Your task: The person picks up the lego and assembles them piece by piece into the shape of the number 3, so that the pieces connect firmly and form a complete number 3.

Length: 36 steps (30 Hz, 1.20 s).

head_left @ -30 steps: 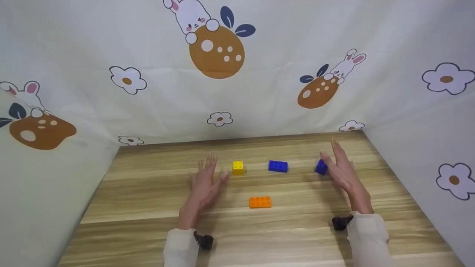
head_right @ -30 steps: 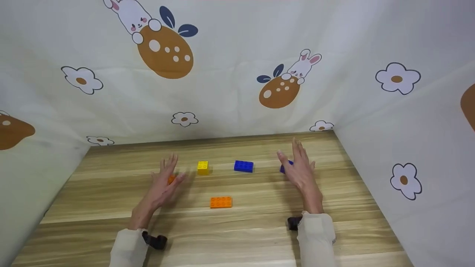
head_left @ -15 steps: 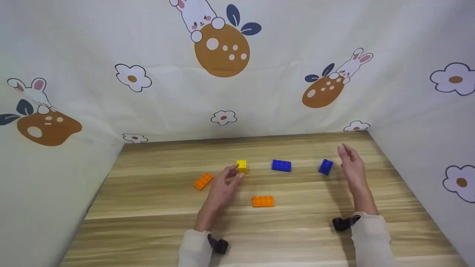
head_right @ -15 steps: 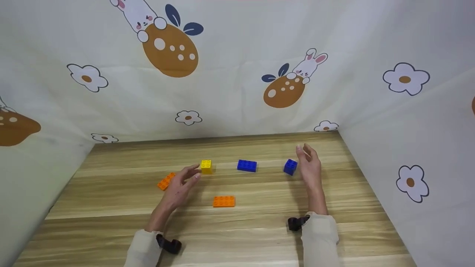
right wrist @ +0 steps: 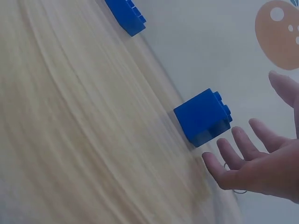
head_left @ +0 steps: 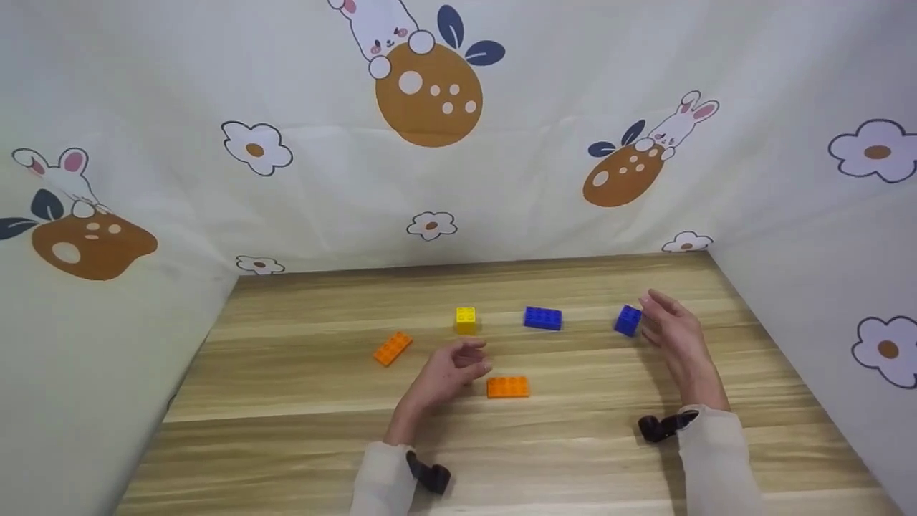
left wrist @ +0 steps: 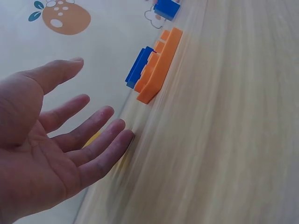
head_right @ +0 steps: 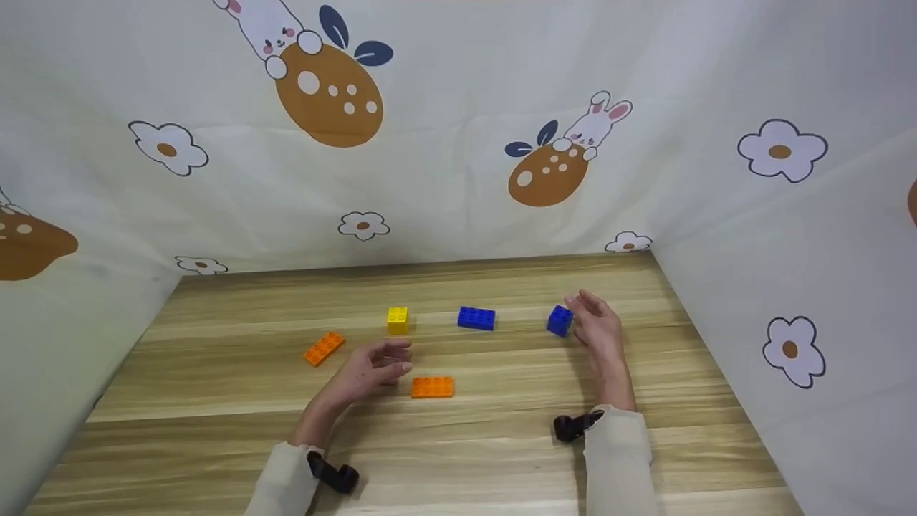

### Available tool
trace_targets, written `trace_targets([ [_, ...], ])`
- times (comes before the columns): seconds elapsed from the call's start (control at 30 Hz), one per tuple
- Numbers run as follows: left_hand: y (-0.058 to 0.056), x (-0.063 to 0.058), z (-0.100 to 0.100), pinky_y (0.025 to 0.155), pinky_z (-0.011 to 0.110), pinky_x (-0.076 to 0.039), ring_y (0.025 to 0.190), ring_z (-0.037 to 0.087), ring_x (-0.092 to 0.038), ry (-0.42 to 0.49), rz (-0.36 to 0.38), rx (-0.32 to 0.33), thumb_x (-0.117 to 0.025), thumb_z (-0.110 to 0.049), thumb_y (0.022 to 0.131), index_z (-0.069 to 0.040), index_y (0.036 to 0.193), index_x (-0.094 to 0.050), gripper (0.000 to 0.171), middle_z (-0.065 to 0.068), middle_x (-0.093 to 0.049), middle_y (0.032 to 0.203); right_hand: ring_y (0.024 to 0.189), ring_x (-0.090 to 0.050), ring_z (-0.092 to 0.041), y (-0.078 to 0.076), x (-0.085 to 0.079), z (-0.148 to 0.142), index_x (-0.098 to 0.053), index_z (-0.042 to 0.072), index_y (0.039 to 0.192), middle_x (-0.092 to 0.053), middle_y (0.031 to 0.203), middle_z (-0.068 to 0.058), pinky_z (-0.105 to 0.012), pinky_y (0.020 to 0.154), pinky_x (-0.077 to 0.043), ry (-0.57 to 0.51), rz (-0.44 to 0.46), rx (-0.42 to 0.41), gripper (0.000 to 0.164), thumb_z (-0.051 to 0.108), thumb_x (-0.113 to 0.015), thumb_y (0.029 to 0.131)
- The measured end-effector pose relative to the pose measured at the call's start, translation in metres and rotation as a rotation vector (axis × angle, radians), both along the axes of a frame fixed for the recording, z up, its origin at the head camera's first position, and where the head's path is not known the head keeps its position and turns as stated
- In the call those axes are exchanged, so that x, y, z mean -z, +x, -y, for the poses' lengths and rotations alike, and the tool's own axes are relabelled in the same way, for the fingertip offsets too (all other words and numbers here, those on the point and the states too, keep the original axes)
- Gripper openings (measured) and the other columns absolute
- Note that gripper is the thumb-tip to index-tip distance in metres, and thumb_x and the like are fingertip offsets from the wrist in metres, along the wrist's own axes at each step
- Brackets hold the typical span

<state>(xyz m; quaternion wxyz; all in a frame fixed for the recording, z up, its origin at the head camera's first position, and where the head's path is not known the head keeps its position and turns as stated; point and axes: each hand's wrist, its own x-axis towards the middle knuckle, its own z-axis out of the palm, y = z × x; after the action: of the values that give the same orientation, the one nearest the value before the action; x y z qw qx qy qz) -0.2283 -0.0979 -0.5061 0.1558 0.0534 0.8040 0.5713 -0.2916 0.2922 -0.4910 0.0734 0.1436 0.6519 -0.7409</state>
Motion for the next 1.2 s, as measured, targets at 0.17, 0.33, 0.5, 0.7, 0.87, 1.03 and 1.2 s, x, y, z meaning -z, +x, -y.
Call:
trace_targets([
  [0.17,0.002,0.001,-0.001,0.095,0.039,-0.057,0.117,0.025,-0.064,0.016,0.026,0.034,-0.072,-0.023,0.093,-0.011,0.138,-0.058,0.048,0.011,-0.064,0.133,0.149,-0.032,-0.019,-0.003,0.006,-0.002,-0.014,0.012,0.161,-0.014,0.169,-0.009,-0.039,0.125,-0.025,-0.029,-0.004,-0.023,0.074,0.025,-0.057,0.103],
  [0.33,0.005,0.005,-0.006,0.101,0.042,-0.053,0.117,0.026,-0.063,-0.035,0.001,0.09,-0.074,-0.019,0.091,-0.008,0.134,-0.061,0.047,0.012,-0.066,0.13,0.147,-0.035,-0.017,-0.004,0.011,-0.002,-0.016,0.009,0.16,-0.013,0.169,-0.012,-0.037,0.125,-0.026,0.004,-0.012,-0.058,0.078,0.019,-0.063,0.099],
  [0.5,0.007,0.005,-0.014,0.103,0.043,-0.05,0.116,0.025,-0.061,-0.059,-0.003,0.072,-0.079,-0.013,0.086,-0.007,0.13,-0.064,0.048,0.011,-0.066,0.129,0.155,-0.019,-0.024,-0.004,0.012,-0.002,-0.016,0.007,0.16,-0.011,0.169,-0.012,-0.034,0.125,-0.023,0.028,-0.011,-0.094,0.082,0.016,-0.067,0.097],
  [0.7,0.009,0.007,-0.018,0.102,0.043,-0.05,0.113,0.024,-0.061,-0.087,-0.011,0.053,-0.08,-0.005,0.082,-0.008,0.128,-0.066,0.048,0.009,-0.068,0.128,0.149,-0.03,-0.023,-0.003,0.013,0.002,-0.024,0.006,0.158,-0.019,0.168,-0.013,-0.017,0.107,-0.042,0.121,0.007,-0.075,0.08,0.015,-0.071,0.094],
  [0.87,0.011,0.008,-0.02,0.101,0.042,-0.051,0.111,0.022,-0.061,-0.105,-0.016,0.04,-0.08,-0.003,0.082,-0.007,0.126,-0.067,0.046,0.008,-0.069,0.124,0.141,-0.039,-0.023,-0.003,0.015,0.005,-0.035,0.002,0.153,-0.028,0.163,-0.02,-0.007,0.083,-0.048,0.184,0.027,-0.034,0.072,0.011,-0.072,0.092],
  [1.03,0.011,0.008,-0.023,0.099,0.04,-0.052,0.106,0.019,-0.061,-0.137,-0.037,0.017,-0.081,-0.002,0.081,-0.007,0.122,-0.07,0.042,0.006,-0.071,0.118,0.132,-0.046,-0.022,-0.002,0.011,0.008,-0.041,0.0,0.15,-0.032,0.16,-0.024,-0.01,0.085,-0.05,0.196,0.024,-0.021,0.069,0.013,-0.074,0.091],
  [1.2,0.01,0.007,-0.024,0.098,0.04,-0.052,0.105,0.018,-0.061,-0.156,-0.013,0.003,-0.081,-0.004,0.081,-0.01,0.119,-0.071,0.039,0.004,-0.071,0.117,0.102,-0.061,-0.005,0.001,0.0,0.011,-0.044,0.004,0.15,-0.038,0.155,-0.024,-0.022,0.091,-0.054,0.2,0.015,-0.038,0.071,0.02,-0.077,0.089],
])
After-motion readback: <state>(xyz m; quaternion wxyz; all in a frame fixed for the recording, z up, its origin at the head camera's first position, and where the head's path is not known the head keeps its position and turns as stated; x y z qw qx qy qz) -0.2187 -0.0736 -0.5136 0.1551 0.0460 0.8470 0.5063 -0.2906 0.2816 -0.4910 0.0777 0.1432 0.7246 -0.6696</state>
